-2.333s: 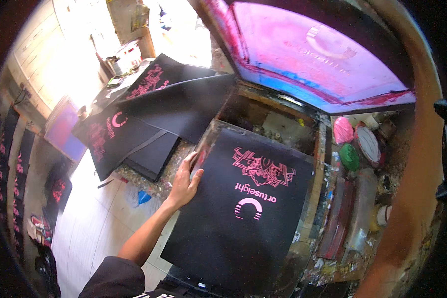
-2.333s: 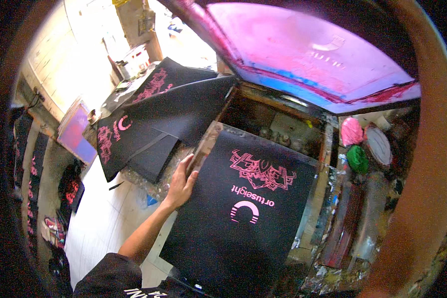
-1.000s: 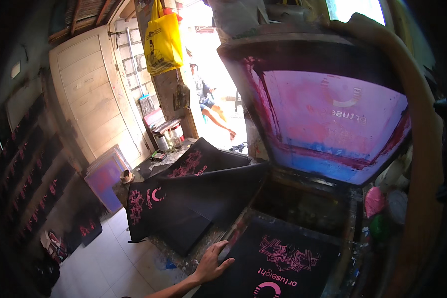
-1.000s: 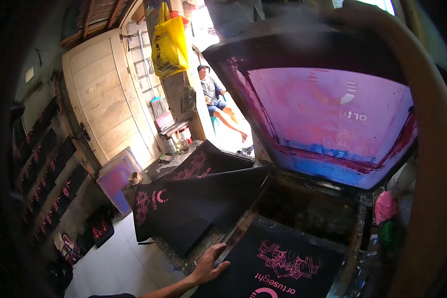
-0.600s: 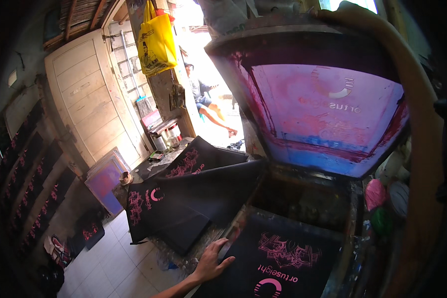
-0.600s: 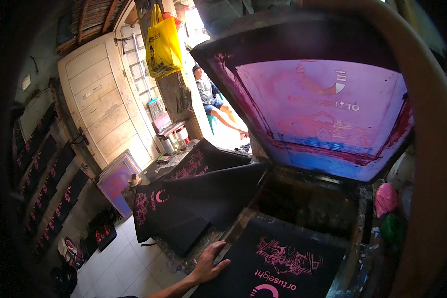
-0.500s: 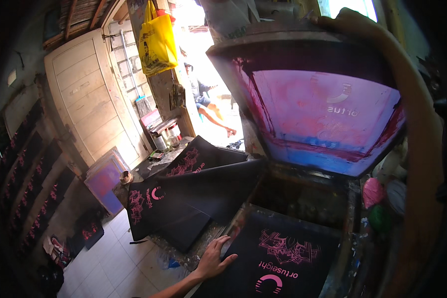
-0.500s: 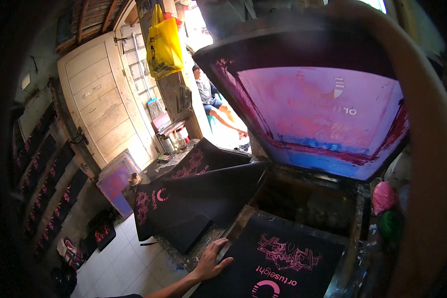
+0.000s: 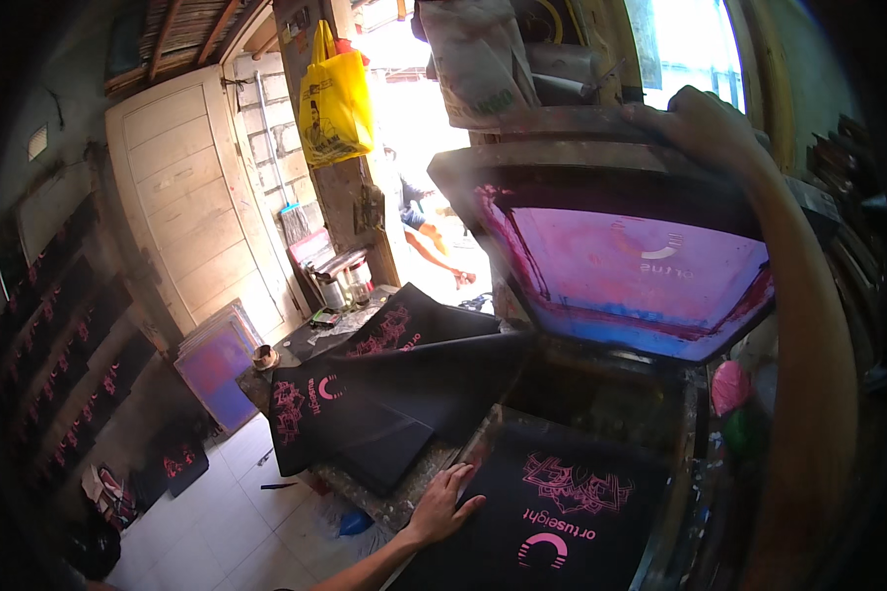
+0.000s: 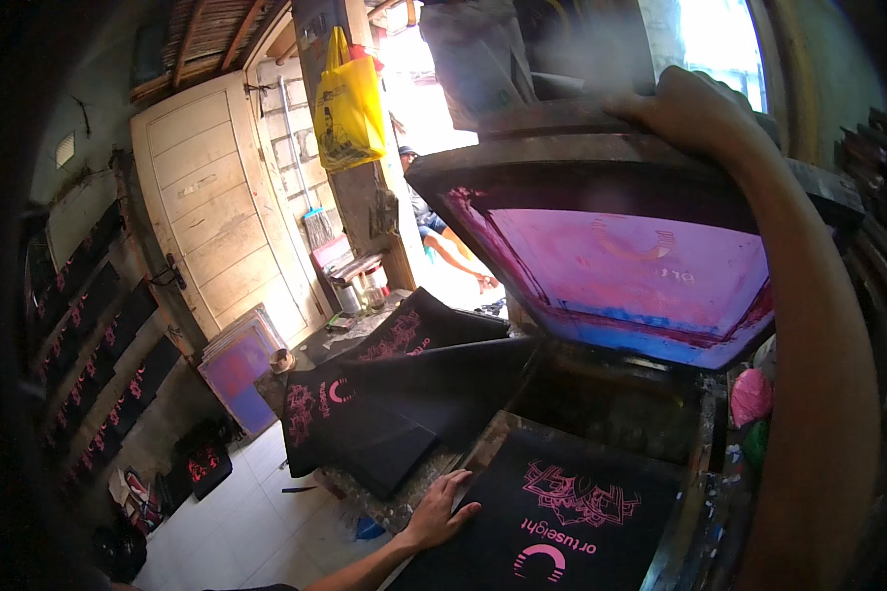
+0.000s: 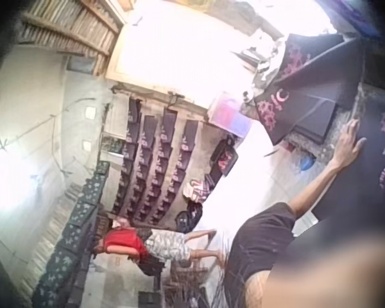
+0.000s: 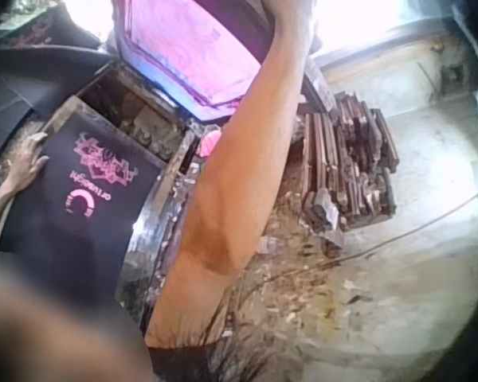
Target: The person performs screen printing on black fabric using a pink ink screen and a squeegee. They repeatedly place the fabric under the screen, pull the squeegee across to transfer the design, and lift the screen to reveal the printed pattern. Finished pieces are stacked to the side.
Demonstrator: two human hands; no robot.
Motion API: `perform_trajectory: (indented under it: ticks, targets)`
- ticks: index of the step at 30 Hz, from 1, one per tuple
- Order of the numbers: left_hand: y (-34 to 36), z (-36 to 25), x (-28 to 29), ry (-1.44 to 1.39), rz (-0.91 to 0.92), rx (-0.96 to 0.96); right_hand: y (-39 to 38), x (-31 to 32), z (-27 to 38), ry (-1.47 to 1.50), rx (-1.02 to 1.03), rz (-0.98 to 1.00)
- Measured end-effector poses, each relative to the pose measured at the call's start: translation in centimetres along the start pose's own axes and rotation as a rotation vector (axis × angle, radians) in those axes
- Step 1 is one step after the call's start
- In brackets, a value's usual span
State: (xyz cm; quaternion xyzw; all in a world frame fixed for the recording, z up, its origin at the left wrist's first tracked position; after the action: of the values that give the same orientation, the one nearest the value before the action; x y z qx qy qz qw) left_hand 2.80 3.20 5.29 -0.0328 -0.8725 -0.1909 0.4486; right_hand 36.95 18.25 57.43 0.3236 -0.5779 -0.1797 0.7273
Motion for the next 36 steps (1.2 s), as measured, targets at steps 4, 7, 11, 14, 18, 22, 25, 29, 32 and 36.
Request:
perform_trajectory:
  ticks: [4, 7, 11, 14, 18, 22, 25, 29, 32, 36]
  targets:
    - [-0.1, 0.0, -0.4, 0.054, 0.02, 0.006, 0.6, -0.3, 0.0, -0.033, 0.078, -0.053]
    - [-0.2, 0.0, -0.7, 0.109, 0.031, -0.002, 2.0, -0.7, -0.6, -0.081, 0.143, -0.094]
    - [-0.1, 0.0, -0.7, 0.102, 0.044, 0.002, 3.3, -0.7, -2.6, -0.134, 0.117, -0.265]
    - [0.0, 0.1, -0.9, 0.102, 0.082, 0.03, 4.8, -1.1, -3.2, -0.071, 0.205, -0.271]
    - [0.0, -0.2, -0.9, 0.173, 0.077, 0.018, 6.8, -1.4, -2.5, -0.083, 0.294, -0.126]
    - [0.1, -0.3, -0.9, 0.132, 0.083, 0.023, 6.3, -1.1, -2.3, -0.144, 0.097, 0.008]
    - [0.2, -0.3, -0.9, 0.146, 0.082, 0.012, 4.3, -0.1, -2.4, -0.115, -0.082, 0.1]
    - [0.2, -0.4, -0.8, 0.164, 0.076, 0.002, 3.0, 0.7, -0.8, -0.137, -0.061, 0.041]
    - [0.3, -0.5, -0.8, 0.172, 0.088, 0.007, 3.0, 0.6, -1.0, -0.155, -0.11, 0.06]
    - [0.2, -0.4, -1.1, 0.177, 0.099, 0.025, 3.5, 0.4, -1.6, -0.157, -0.139, 0.076]
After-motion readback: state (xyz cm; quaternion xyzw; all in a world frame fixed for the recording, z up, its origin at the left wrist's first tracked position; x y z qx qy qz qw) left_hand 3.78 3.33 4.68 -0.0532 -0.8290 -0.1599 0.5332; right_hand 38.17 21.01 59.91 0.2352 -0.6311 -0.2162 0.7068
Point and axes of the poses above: each hand's wrist, its own y-axis towards the middle knuckle, its own x-axis out of the back of the hand, z = x × y, the point moved 8 cm from there along y, towards the middle knuckle, and after that the axes turned 3 degrees about z, right-handed, at the moved point
